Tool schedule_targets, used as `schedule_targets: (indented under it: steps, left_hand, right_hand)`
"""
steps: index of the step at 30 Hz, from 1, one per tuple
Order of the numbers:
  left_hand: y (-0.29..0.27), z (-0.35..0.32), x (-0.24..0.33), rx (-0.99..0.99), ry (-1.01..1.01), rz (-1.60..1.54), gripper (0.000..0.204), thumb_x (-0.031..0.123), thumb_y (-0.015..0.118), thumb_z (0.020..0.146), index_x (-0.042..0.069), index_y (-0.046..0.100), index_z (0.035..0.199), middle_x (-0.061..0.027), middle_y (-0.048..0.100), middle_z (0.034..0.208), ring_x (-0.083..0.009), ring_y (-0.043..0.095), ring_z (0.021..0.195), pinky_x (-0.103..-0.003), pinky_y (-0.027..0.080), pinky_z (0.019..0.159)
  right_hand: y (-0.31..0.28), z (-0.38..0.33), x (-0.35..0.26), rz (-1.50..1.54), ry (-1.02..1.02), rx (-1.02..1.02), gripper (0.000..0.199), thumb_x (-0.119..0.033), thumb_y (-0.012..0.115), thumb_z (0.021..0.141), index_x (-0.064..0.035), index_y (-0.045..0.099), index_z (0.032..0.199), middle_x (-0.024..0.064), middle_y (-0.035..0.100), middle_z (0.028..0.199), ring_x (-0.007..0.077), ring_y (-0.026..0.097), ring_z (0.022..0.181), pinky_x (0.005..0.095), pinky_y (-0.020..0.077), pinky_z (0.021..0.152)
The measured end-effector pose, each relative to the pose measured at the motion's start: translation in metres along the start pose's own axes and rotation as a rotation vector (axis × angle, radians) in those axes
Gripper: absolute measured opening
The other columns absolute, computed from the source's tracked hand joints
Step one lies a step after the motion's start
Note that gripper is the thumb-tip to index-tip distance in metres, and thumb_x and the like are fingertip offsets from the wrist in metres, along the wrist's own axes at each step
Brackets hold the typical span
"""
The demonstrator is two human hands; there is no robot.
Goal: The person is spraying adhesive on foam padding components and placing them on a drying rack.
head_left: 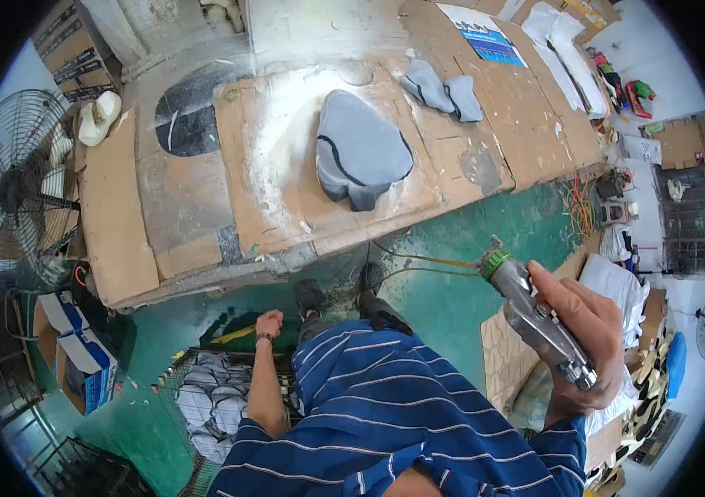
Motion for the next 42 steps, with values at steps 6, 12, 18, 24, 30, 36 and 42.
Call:
schedule_targets:
  steps: [6, 12, 18, 24, 30, 36, 42]
  left_hand:
    - [-0.008, 0.013, 0.031, -0.026, 0.237, 0.017, 0.03, 0.019, 0.07, 0.096, 0.01, 0.073, 0.123, -0.0001, 0.073, 0.093, -0.0118, 0.067, 0.08, -0.031, 0.054, 0.064]
    - [-0.016, -0.012, 0.089, -0.024, 0.381, -0.061, 0.036, 0.026, 0.072, 0.095, 0.008, 0.071, 0.126, -0.0048, 0.074, 0.102, -0.0151, 0.07, 0.09, -0.032, 0.055, 0.077]
    - [-0.02, -0.06, 0.197, 0.022, 0.611, -0.171, 0.036, 0.028, 0.074, 0.093, 0.004, 0.073, 0.12, -0.0074, 0.076, 0.104, -0.0161, 0.069, 0.098, -0.032, 0.054, 0.089]
    - [-0.001, -0.113, 0.356, 0.175, 1.073, -0.216, 0.033, 0.027, 0.073, 0.095, 0.005, 0.074, 0.12, -0.0103, 0.074, 0.117, -0.0188, 0.068, 0.107, -0.031, 0.052, 0.095]
    - [0.054, -0.14, 0.494, 0.42, 1.476, 0.578, 0.039, 0.038, 0.083, 0.077, 0.018, 0.079, 0.11, -0.011, 0.067, 0.132, -0.0304, 0.058, 0.127, -0.044, 0.046, 0.108]
    - [0.07, -0.12, 0.554, 0.366, 1.206, 0.94, 0.034, 0.044, 0.089, 0.065, 0.026, 0.084, 0.094, -0.0065, 0.063, 0.141, -0.0273, 0.055, 0.132, -0.042, 0.046, 0.109]
    - [0.068, -0.102, 0.558, 0.252, 1.101, 0.905, 0.038, 0.038, 0.09, 0.065, 0.024, 0.084, 0.1, -0.0091, 0.058, 0.147, -0.0297, 0.054, 0.134, -0.042, 0.045, 0.111]
  right_hand:
    - [0.014, -0.015, -0.049, -0.081, -0.022, -0.06, 0.065, -0.009, 0.08, 0.069, 0.0037, 0.066, 0.131, 0.0122, 0.067, 0.076, 0.0243, 0.064, 0.062, 0.0357, 0.0504, 0.057]
    - [0.023, -0.039, -0.073, -0.196, -0.003, -0.046, 0.066, -0.013, 0.083, 0.07, 0.0049, 0.065, 0.131, 0.0099, 0.067, 0.075, 0.0218, 0.065, 0.062, 0.0324, 0.0484, 0.054]
    - [0.017, -0.069, -0.067, -0.182, -0.002, -0.121, 0.074, -0.017, 0.088, 0.068, 0.006, 0.063, 0.133, 0.0078, 0.067, 0.075, 0.0195, 0.064, 0.061, 0.0311, 0.0463, 0.051]
    - [0.01, -0.092, -0.032, -0.093, 0.044, -0.112, 0.072, -0.011, 0.088, 0.067, 0.0074, 0.063, 0.132, 0.009, 0.067, 0.075, 0.0213, 0.065, 0.061, 0.0318, 0.0466, 0.051]
    - [-0.007, -0.103, 0.027, -0.022, 0.108, -0.049, 0.068, -0.006, 0.083, 0.068, 0.0081, 0.063, 0.132, 0.014, 0.068, 0.078, 0.0248, 0.066, 0.063, 0.0328, 0.0493, 0.054]
    - [-0.011, -0.115, 0.084, 0.171, 0.083, -0.026, 0.061, -0.007, 0.077, 0.071, 0.007, 0.065, 0.129, 0.0119, 0.069, 0.078, 0.0255, 0.068, 0.066, 0.036, 0.0535, 0.055]
    - [-0.017, -0.123, 0.145, 0.237, 0.112, 0.038, 0.062, -0.009, 0.079, 0.072, 0.0076, 0.064, 0.13, 0.0116, 0.069, 0.078, 0.0254, 0.068, 0.065, 0.0353, 0.0515, 0.054]
Point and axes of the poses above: each hand's wrist, its own z-axis towards the middle knuckle, its own y-axis out of the palm, x = y × z, the point moved 2 cm from there along z, towards the middle knuckle
